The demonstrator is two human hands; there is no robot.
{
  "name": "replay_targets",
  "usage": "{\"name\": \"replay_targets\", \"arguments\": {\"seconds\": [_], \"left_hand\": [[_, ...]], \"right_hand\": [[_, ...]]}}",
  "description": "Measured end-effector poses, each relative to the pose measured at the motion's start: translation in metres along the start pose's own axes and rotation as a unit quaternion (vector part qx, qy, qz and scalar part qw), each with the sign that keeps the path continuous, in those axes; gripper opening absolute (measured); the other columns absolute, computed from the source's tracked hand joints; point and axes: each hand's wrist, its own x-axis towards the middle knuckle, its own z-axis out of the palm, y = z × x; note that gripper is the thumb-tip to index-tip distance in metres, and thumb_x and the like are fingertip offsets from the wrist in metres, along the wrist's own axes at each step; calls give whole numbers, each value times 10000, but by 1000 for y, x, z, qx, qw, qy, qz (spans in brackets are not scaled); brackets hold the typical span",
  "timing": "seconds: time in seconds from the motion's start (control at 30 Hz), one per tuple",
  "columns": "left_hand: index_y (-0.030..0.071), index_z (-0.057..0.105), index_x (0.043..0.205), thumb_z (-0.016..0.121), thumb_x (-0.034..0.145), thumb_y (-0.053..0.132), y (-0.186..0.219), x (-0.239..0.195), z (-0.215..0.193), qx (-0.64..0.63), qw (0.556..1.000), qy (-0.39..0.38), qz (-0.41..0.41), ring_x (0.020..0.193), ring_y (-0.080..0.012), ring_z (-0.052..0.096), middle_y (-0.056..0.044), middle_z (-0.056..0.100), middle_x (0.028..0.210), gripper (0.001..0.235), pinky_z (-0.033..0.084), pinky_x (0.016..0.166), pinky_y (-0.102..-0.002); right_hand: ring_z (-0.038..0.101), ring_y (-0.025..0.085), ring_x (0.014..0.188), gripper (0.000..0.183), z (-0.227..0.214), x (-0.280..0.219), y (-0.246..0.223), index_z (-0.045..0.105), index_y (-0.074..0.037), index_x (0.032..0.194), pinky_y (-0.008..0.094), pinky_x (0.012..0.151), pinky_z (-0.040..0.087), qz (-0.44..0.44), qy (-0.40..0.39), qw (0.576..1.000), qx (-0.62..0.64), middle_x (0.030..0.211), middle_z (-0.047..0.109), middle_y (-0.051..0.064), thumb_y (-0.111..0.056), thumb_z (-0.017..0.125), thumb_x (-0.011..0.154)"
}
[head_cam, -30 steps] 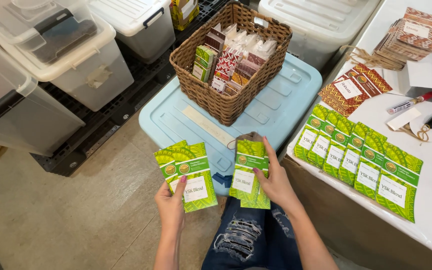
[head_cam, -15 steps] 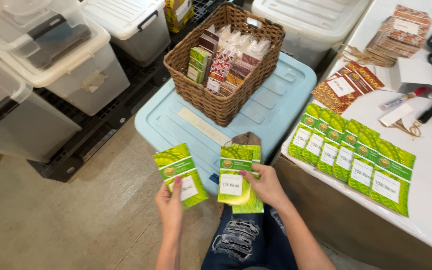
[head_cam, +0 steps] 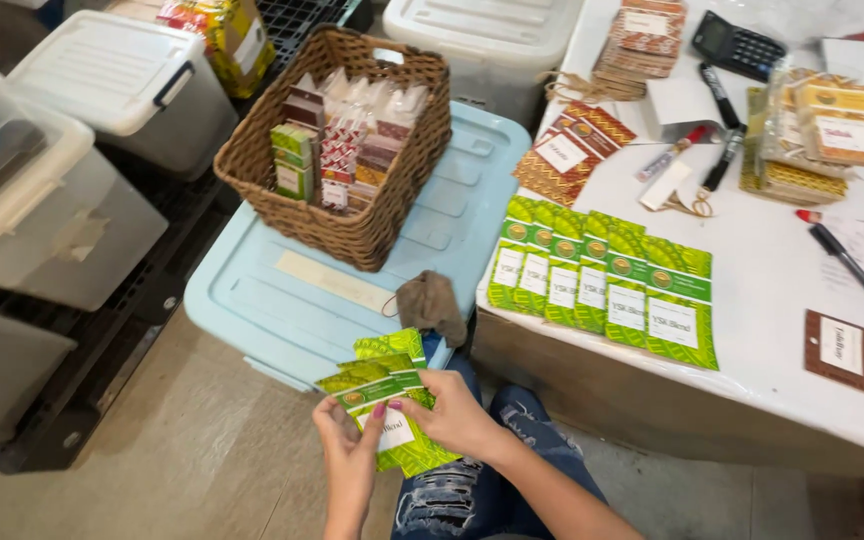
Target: The person organizes and sorts various green and brown coffee pouches, placing them into a wicker basket and arranging them on a table. The person handles the pouches individually, checking their labels and grouping them together before putting them into the basket.
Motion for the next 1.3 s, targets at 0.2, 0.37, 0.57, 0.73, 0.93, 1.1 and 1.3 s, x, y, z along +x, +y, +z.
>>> {"name": "replay_targets", "arguments": {"seconds": [0.2, 0.37, 0.57, 0.73, 0.93, 1.1, 1.3], "left_hand": [[204, 235, 1606, 605, 922, 40, -2, -26, 22, -16, 976, -161, -144, 1233, -232, 611, -136, 559, 1491, 795, 514, 1027, -376], [151, 276, 1585, 658, 922, 46, -8, -34, 29, -17, 960, -253, -116, 1376, -200, 516, -110, 491, 1573, 773, 416, 1122, -356], [212, 309, 1536, 598, 954, 170, 9, -60, 69, 111, 936, -285, -176, 991, -205, 746, -126, 696, 1294, 651, 660, 771, -350], [348, 139, 1618, 627, 914, 287, 6, -74, 97, 66, 895, -305, -320, 979, -261, 733, -132, 622, 1305, 859, 692, 603, -404], [55, 615, 1247, 648, 995, 242, 25, -76, 118, 69, 908, -410, -48, 1051, -137, 602, -72, 632, 1118, 316, 478, 930, -283], [58, 643, 1064, 551, 1013, 203, 35, -86, 134, 147, 901, -395, 100, 938, -180, 600, -78, 599, 1019, 179, 480, 832, -307], [82, 645, 1004, 631, 915, 109, 31, -100, 140, 317, 886, -287, 179, 912, -229, 613, -71, 638, 973, 94, 479, 779, -323]], "right_hand": [[662, 282, 1083, 745, -13, -29, -36, 13, -57, 1607, 430, 974, 530, -118, -8, 985, 128, 1417, 529, 263, -149, 493, 1044], [526, 362, 1339, 795, -12, -50, 24, 22, 44, 1589, 504, 1193, 384, -195, 104, 975, 32, 1633, 215, 233, -135, 563, 1035], [605, 277, 923, 437, -75, -74, -60, 474, -134, 1425, 383, 804, 536, -287, 206, 928, -115, 1163, 513, 192, -33, 567, 1010], [594, 240, 839, 317, -94, -96, -64, 660, -67, 1252, 314, 643, 486, -284, 287, 904, -142, 1004, 555, 156, 40, 561, 971], [601, 290, 959, 236, -109, -119, -70, 672, -90, 1193, 407, 822, 544, -221, 261, 931, -127, 1091, 519, 174, -169, 560, 1001], [603, 182, 778, 511, -102, -127, -49, 458, -125, 1346, 361, 794, 550, -225, 302, 923, -84, 1335, 449, 227, -216, 702, 906], [541, 172, 742, 1275, -88, -131, -33, 105, -265, 1600, 297, 705, 506, -204, 421, 884, 4, 1376, 412, 217, -145, 954, 657]]}}
